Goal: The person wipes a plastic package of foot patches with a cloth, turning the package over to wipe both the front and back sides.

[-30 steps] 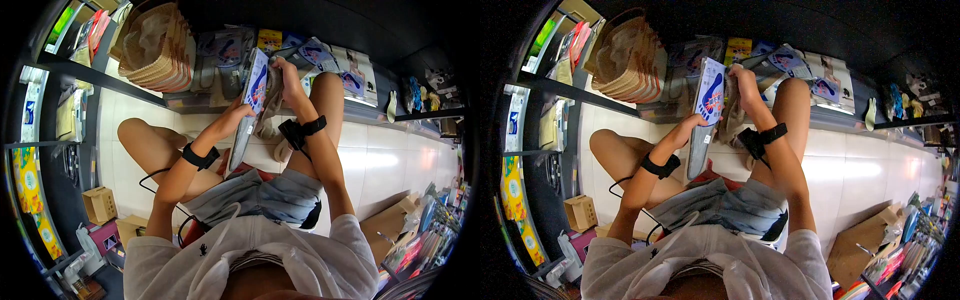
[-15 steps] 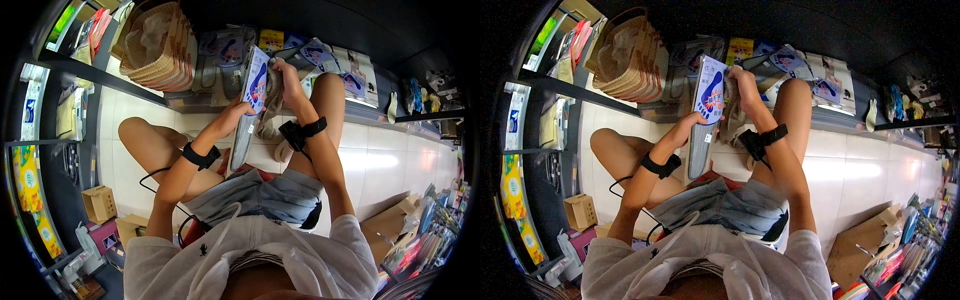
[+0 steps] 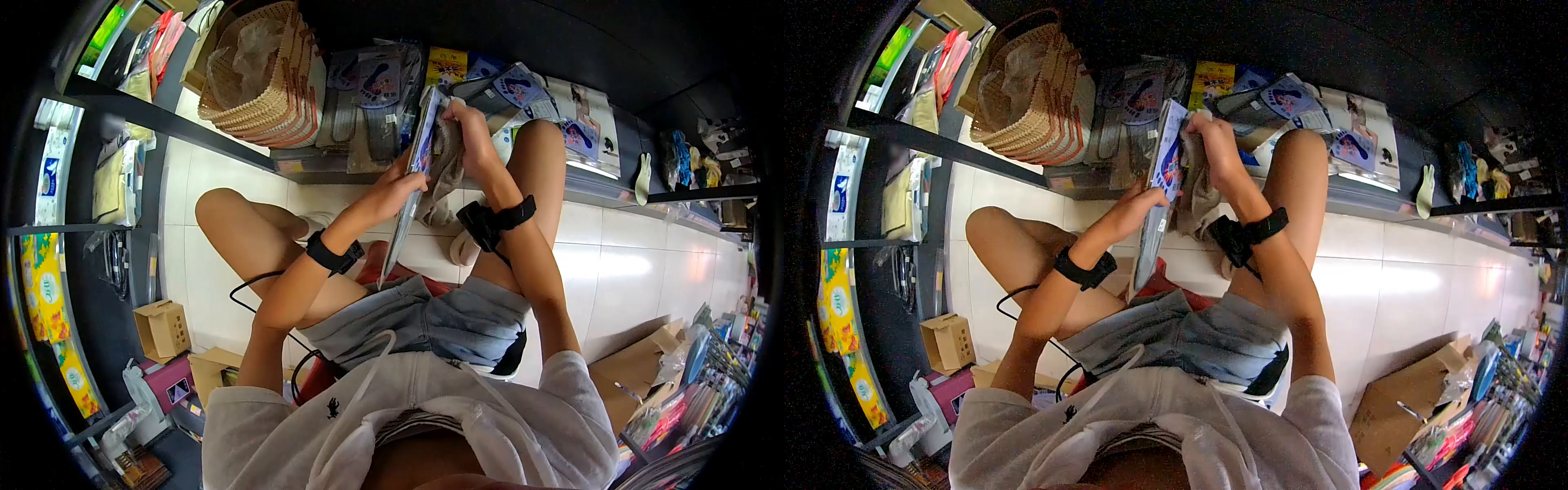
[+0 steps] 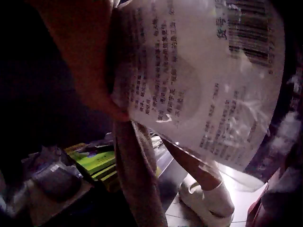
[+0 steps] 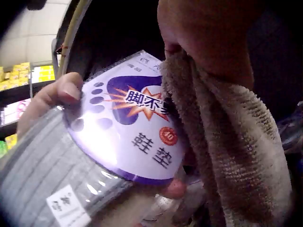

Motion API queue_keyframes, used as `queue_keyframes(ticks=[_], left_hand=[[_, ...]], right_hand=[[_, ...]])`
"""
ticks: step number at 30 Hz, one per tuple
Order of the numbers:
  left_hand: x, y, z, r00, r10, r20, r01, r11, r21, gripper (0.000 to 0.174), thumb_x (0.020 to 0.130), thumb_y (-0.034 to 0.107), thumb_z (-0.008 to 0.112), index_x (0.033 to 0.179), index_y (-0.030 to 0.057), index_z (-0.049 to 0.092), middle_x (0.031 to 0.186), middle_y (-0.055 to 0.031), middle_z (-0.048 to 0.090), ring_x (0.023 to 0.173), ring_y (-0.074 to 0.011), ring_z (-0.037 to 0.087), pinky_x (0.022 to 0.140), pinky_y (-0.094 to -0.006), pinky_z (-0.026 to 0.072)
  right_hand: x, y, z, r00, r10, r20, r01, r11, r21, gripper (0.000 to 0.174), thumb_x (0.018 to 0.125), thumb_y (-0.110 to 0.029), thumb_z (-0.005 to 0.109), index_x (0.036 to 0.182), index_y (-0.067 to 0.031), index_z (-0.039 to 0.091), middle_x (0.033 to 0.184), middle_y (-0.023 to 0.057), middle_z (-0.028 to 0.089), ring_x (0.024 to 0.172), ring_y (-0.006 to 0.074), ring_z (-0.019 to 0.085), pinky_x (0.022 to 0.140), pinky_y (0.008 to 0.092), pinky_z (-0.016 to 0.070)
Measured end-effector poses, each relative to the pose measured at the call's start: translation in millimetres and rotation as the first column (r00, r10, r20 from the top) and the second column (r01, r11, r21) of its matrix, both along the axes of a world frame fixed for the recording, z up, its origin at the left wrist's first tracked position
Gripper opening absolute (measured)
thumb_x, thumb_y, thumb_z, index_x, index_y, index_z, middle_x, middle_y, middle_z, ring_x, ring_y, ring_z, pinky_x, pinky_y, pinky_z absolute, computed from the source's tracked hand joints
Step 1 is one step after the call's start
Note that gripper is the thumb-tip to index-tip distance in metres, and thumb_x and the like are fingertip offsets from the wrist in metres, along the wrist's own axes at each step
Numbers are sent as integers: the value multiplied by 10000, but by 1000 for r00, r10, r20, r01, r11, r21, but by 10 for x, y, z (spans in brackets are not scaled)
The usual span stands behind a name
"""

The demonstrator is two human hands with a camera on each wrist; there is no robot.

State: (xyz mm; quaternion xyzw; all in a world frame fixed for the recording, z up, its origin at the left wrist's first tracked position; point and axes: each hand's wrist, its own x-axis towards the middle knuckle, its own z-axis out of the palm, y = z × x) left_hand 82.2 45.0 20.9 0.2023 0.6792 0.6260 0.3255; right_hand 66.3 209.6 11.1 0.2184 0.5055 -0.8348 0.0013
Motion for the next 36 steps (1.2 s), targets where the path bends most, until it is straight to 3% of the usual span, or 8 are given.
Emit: queue_keyframes(ticks=[2, 5, 15, 19, 21, 25, 30, 36], left_hand=[[-15, -24, 5, 998, -40, -43, 38, 998, -50, 164, 737, 166, 409, 752, 4, 425, 754, -34, 446, 734, -136, 402, 687, -261, 340], [-23, -24, 95, 996, -69, -59, 58, 983, -175, 161, 737, 170, 411, 753, 10, 407, 736, -29, 421, 694, -135, 361, 660, -262, 327], [61, 20, 50, 995, 9, -103, -19, 996, -91, 191, 739, 198, 422, 773, 11, 397, 717, -41, 404, 685, -149, 371, 649, -267, 332], [7, -11, 29, 987, -65, -144, 23, 960, -278, 185, 741, 193, 417, 752, 9, 407, 708, -43, 403, 679, -142, 372, 647, -264, 335], [25, 1, -14, 990, -23, -140, -8, 977, -215, 181, 741, 192, 417, 735, 11, 411, 701, -42, 404, 674, -139, 373, 640, -263, 333], [35, -1, 50, 1000, 5, -31, -8, 996, -92, 175, 737, 190, 419, 693, 20, 406, 682, -34, 397, 658, -134, 360, 623, -265, 325], [43, 5, 114, 996, -1, -90, -6, 997, -79, 186, 739, 197, 424, 699, 16, 412, 688, -36, 405, 656, -132, 358, 614, -262, 321], [-4, -39, -56, 996, -67, -67, 51, 975, -218, 240, 742, 237, 421, 681, 8, 457, 660, -45, 452, 631, -123, 394, 599, -263, 332]], right_hand=[[89, -97, 66, 989, 23, -146, -21, 1000, 15, 141, 684, -133, 496, 632, -2, 493, 616, 26, 473, 549, 113, 432, 515, 234, 344], [178, -187, 153, 975, 185, -123, -173, 980, 103, 146, 687, -133, 496, 639, 5, 506, 608, 23, 481, 549, 104, 434, 508, 234, 346], [89, -121, 141, 998, -58, -39, 61, 996, 63, 170, 695, -164, 506, 614, -17, 477, 593, 13, 461, 525, 102, 397, 498, 246, 320], [159, -211, 175, 984, 138, -113, -122, 983, 137, 153, 695, -145, 502, 635, -4, 497, 604, 10, 477, 521, 85, 400, 492, 228, 317], [195, -222, 212, 972, 179, -155, -161, 980, 120, 148, 690, -130, 500, 614, -3, 496, 590, 4, 472, 517, 81, 396, 490, 229, 316], [104, -152, 117, 993, 73, -93, -54, 979, 198, 163, 691, -139, 493, 603, -2, 494, 563, 6, 461, 503, 87, 389, 490, 236, 317], [112, -164, 167, 998, 41, -43, -33, 986, 165, 175, 691, -152, 497, 630, 11, 507, 574, 22, 485, 505, 95, 417, 499, 234, 332], [196, -254, 150, 959, 238, -154, -202, 955, 216, 169, 691, -151, 505, 640, 10, 514, 610, 34, 505, 515, 97, 439, 485, 226, 346]])
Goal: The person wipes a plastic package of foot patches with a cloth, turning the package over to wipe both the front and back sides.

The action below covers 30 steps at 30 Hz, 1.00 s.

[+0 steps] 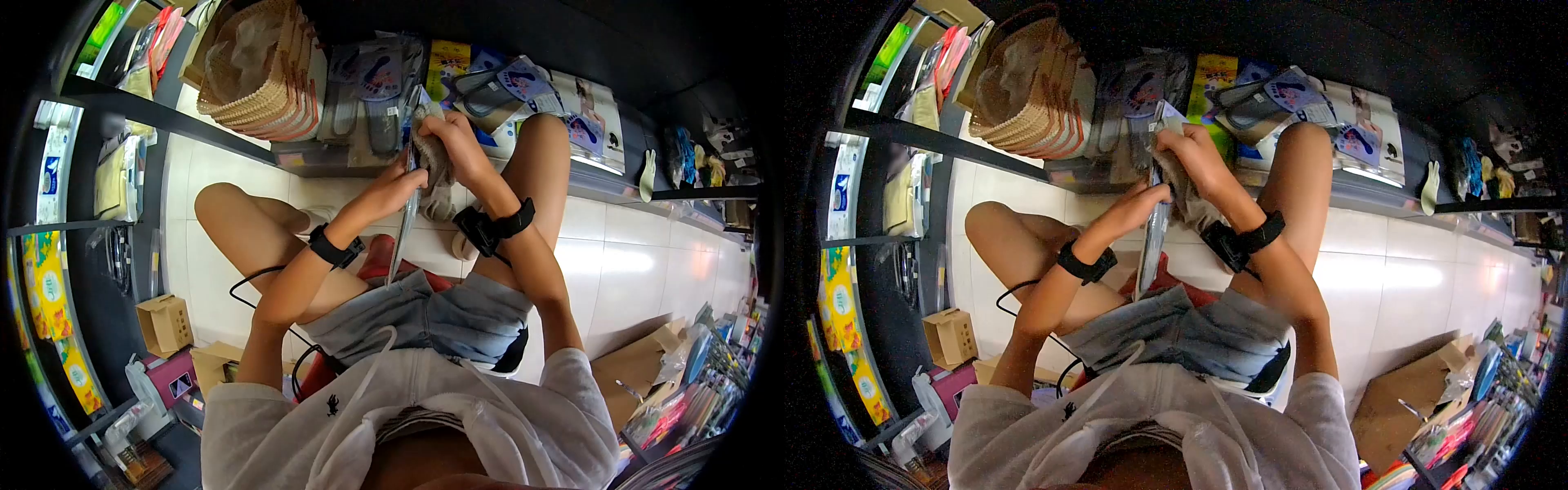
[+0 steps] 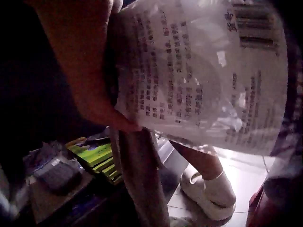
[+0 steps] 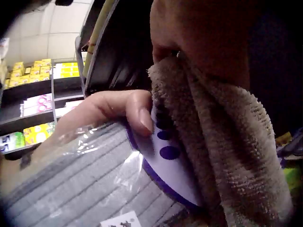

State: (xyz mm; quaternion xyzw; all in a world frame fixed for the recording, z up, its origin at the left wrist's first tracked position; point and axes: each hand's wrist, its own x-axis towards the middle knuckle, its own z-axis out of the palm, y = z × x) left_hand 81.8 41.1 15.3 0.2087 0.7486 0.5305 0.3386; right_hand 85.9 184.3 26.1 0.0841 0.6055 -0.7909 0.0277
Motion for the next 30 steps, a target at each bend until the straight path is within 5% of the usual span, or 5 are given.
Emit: queue_keyframes(ticks=[8, 13, 19, 25, 30], left_hand=[[-13, -50, 60, 989, 95, 117, -118, 971, 209, 174, 732, 179, 422, 755, 8, 445, 731, -69, 430, 687, -142, 407, 633, -264, 351], [-58, -44, -37, 996, 82, 30, -81, 996, -26, 248, 766, 212, 400, 692, -17, 463, 706, -39, 475, 701, -112, 423, 679, -238, 340], [-66, -56, 40, 991, 62, 120, -60, 998, -19, 248, 755, 228, 411, 705, -2, 488, 699, -56, 481, 682, -119, 434, 662, -233, 343], [-73, -89, 76, 966, 36, 256, -82, 982, 171, 373, 738, 176, 436, 1070, 15, 384, 892, -71, 444, 834, -146, 425, 753, -258, 357], [-108, -85, 152, 966, 103, 238, -149, 972, 184, 430, 767, 287, 445, 1107, 31, 381, 973, -72, 430, 885, -139, 427, 777, -252, 350]], right_hand=[[-69, 71, -45, 987, -113, 116, 120, 992, -49, 174, 703, -142, 486, 604, -2, 510, 650, 19, 487, 587, 79, 420, 541, 217, 345], [1, -79, -19, 997, 54, 45, -63, 977, 203, 229, 710, -213, 521, 678, 11, 556, 622, 31, 521, 582, 104, 465, 544, 242, 373], [-69, 19, -78, 999, -16, 31, 14, 998, 62, 210, 698, -192, 512, 632, 8, 525, 595, 23, 501, 524, 99, 422, 502, 233, 342], [-131, 34, -130, 982, -167, 89, 174, 982, -78, 230, 722, -196, 498, 694, 29, 535, 642, 38, 524, 538, 110, 448, 503, 244, 358], [33, -96, -105, 995, 98, -27, -97, 994, 42, 189, 713, -169, 507, 660, 10, 538, 645, 24, 523, 574, 102, 462, 561, 233, 374]])
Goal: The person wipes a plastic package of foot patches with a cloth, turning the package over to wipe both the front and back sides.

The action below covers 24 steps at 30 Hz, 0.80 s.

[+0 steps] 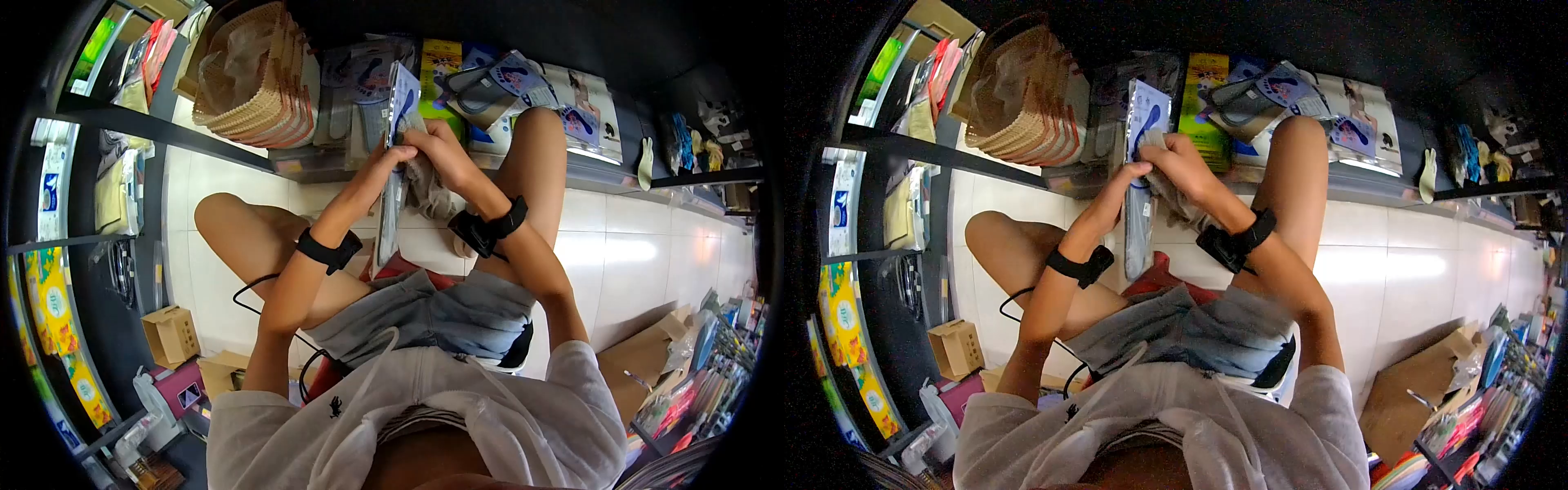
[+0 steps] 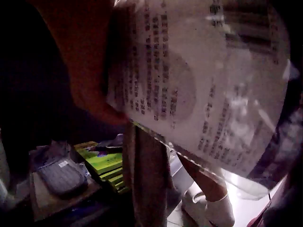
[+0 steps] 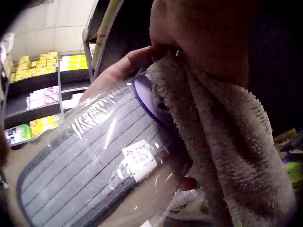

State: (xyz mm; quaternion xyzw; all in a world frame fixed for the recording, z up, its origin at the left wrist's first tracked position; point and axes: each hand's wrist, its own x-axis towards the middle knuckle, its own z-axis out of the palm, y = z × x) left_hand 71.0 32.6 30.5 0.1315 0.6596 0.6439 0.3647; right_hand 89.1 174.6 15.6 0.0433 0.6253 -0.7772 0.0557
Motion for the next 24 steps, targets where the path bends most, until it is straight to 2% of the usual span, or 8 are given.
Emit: queue_keyframes(ticks=[2, 7, 9, 11, 13, 14, 18, 24], left_hand=[[-40, -4, -90, 994, 14, 109, -23, 996, 86, 536, 769, 432, 450, 1142, 55, 373, 1030, -61, 420, 924, -134, 415, 812, -252, 330], [21, 41, -86, 969, -21, 246, -1, 996, 85, 674, 784, 531, 385, 1222, 28, 291, 1140, -49, 381, 1055, -153, 359, 917, -287, 254], [-16, 58, -277, 989, 57, 134, -82, 980, 182, 406, 825, 457, 376, 970, 84, 447, 824, -23, 496, 775, -112, 503, 699, -278, 427], [12, 96, -285, 991, 94, 100, -111, 976, 188, 449, 830, 472, 345, 1026, 79, 436, 886, -34, 499, 833, -126, 501, 745, -286, 417], [67, 161, -72, 973, 161, 167, -199, 949, 244, 519, 829, 496, 312, 1105, 66, 401, 983, -56, 483, 907, -141, 486, 795, -287, 393], [63, 131, 27, 979, 75, 190, -111, 976, 186, 699, 802, 569, 265, 1229, 16, 261, 1193, -109, 354, 1099, -172, 362, 914, -300, 296], [58, 120, 19, 956, 144, 255, -185, 972, 144, 666, 797, 578, 266, 1185, 40, 317, 1066, -87, 447, 996, -167, 455, 838, -292, 376], [105, 180, -52, 963, 130, 234, -179, 964, 199, 536, 830, 501, 294, 1147, 74, 367, 990, -37, 476, 892, -124, 483, 766, -275, 402]], right_hand=[[-13, 7, 37, 999, -24, 41, 27, 997, -71, 181, 708, -160, 504, 646, 8, 533, 632, 24, 519, 561, 102, 461, 549, 235, 374], [-152, 134, -31, 966, -239, 97, 251, 958, -137, 171, 706, -155, 498, 631, -4, 524, 618, 36, 515, 549, 119, 466, 533, 234, 374], [-106, 88, 10, 955, -280, 95, 290, 950, -116, 176, 710, -161, 499, 650, 2, 529, 626, 34, 519, 558, 115, 467, 534, 231, 372], [-56, 1, 51, 946, -312, 88, 319, 943, -91, 183, 714, -168, 501, 670, 7, 534, 635, 32, 522, 568, 111, 468, 535, 227, 369], [18, -83, 45, 986, -167, -26, 167, 986, 4, 197, 721, -174, 502, 702, 19, 537, 648, 26, 523, 587, 100, 464, 534, 224, 367], [40, -124, 3, 995, -67, -80, 66, 998, -18, 207, 720, -174, 503, 715, 30, 538, 652, 17, 521, 589, 90, 458, 529, 222, 367], [96, -201, 136, 997, -8, -75, 9, 1000, 13, 204, 711, -177, 500, 683, 20, 541, 618, 9, 509, 547, 84, 445, 501, 223, 364], [-115, 56, -43, 960, -261, 98, 262, 965, 1, 199, 698, -185, 507, 653, 6, 543, 594, 16, 506, 520, 96, 446, 489, 232, 364]])
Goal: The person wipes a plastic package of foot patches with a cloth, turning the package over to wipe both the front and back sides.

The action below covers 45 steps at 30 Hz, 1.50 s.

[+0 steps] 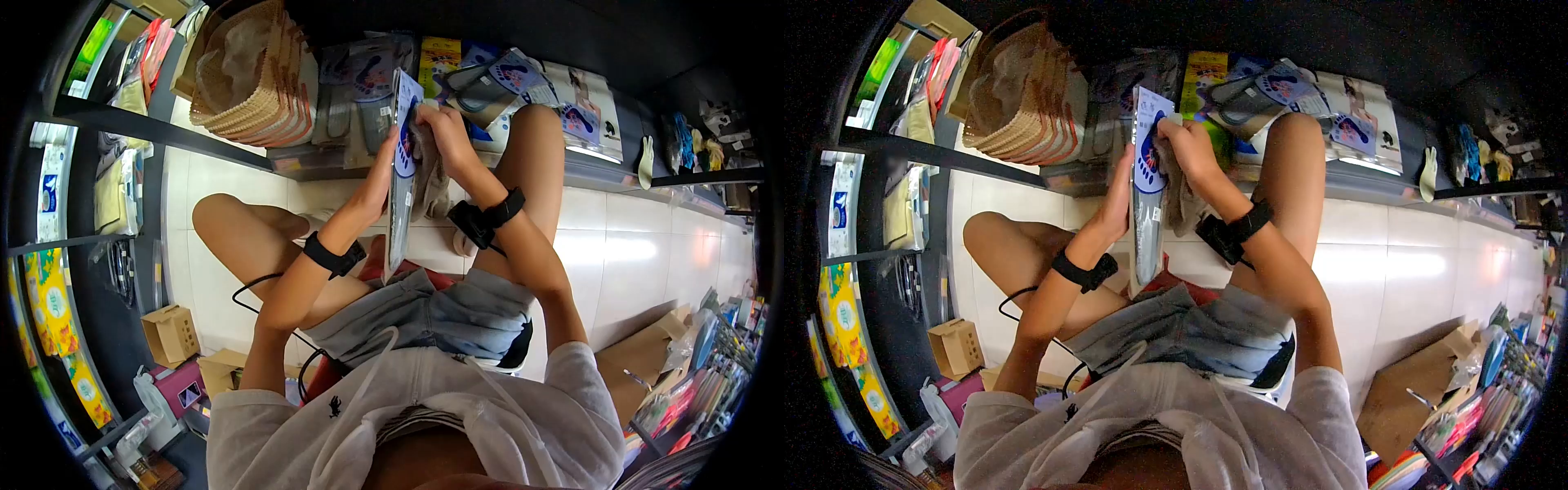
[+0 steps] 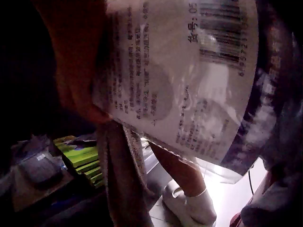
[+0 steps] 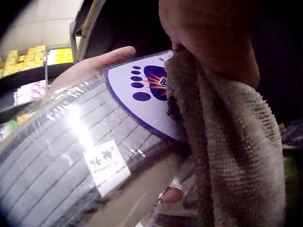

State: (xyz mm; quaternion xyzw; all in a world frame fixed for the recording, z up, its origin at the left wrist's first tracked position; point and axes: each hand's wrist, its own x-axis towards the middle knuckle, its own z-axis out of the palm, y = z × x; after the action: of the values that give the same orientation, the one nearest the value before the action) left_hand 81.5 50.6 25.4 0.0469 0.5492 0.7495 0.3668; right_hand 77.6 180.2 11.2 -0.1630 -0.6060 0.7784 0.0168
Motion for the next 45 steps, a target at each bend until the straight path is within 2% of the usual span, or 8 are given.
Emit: queue_keyframes(ticks=[3, 9, 17, 20, 23, 29, 39, 45], left_hand=[[-3, -4, -43, 999, -51, -3, 51, 999, 1, 544, 831, 498, 299, 1170, 75, 351, 1018, -36, 469, 906, -124, 477, 778, -273, 393], [-69, -63, 62, 987, 123, 105, -123, 992, -4, 548, 823, 486, 342, 1164, 58, 378, 1020, -61, 491, 915, -153, 487, 814, -290, 375], [-16, -25, 66, 993, 116, -2, -116, 993, 35, 485, 836, 443, 351, 1126, 57, 403, 987, -54, 505, 883, -135, 499, 801, -282, 389], [-21, -57, 80, 999, 7, -44, -4, 999, 49, 560, 843, 461, 329, 1205, 33, 333, 1119, -38, 425, 1005, -116, 405, 889, -256, 291], [-42, -100, 45, 994, -102, -33, 104, 993, 64, 586, 847, 459, 321, 1234, 20, 283, 1173, -49, 372, 1040, -112, 370, 906, -256, 272], [-37, -33, -67, 984, 103, -147, -104, 995, -3, 567, 858, 448, 295, 1244, 33, 271, 1217, -57, 343, 1098, -136, 337, 922, -267, 262], [-235, -147, -38, 957, 287, 38, -289, 957, 36, 472, 802, 439, 423, 1041, 36, 480, 937, -75, 545, 819, -176, 536, 744, -283, 412], [-115, -99, 43, 971, 198, 136, -213, 971, 108, 295, 752, 250, 546, 985, 72, 513, 865, -36, 538, 785, -125, 521, 721, -272, 414]], right_hand=[[15, -34, 17, 998, -68, 15, 68, 997, -29, 225, 714, -210, 510, 678, 8, 546, 603, 19, 507, 525, 96, 444, 496, 234, 366], [246, -263, 119, 944, 321, -75, -315, 946, 78, 213, 715, -179, 514, 692, 30, 545, 620, 11, 516, 541, 81, 447, 495, 235, 368], [-46, -14, -82, 997, -71, -26, 72, 996, 47, 255, 681, -220, 519, 639, 30, 547, 583, 53, 522, 518, 115, 460, 483, 249, 356], [-122, 71, -126, 988, -155, -26, 156, 987, 24, 250, 691, -214, 516, 651, 32, 531, 589, 52, 512, 509, 133, 462, 488, 256, 358], [-151, 98, -146, 987, -153, 40, 153, 988, 18, 204, 722, -183, 496, 665, 10, 527, 649, 36, 504, 618, 109, 449, 561, 229, 353], [36, -133, -36, 996, 84, -34, -83, 995, 52, 236, 740, -191, 503, 754, 37, 562, 679, 37, 545, 588, 98, 471, 537, 244, 385], [248, -424, 19, 903, 415, -108, -391, 901, 190, 229, 700, -185, 516, 701, 41, 556, 608, 42, 534, 551, 108, 471, 521, 253, 390], [78, -223, -82, 994, 107, -32, -104, 991, 82, 300, 744, -241, 496, 777, 52, 551, 717, 67, 561, 648, 125, 494, 590, 250, 399]])
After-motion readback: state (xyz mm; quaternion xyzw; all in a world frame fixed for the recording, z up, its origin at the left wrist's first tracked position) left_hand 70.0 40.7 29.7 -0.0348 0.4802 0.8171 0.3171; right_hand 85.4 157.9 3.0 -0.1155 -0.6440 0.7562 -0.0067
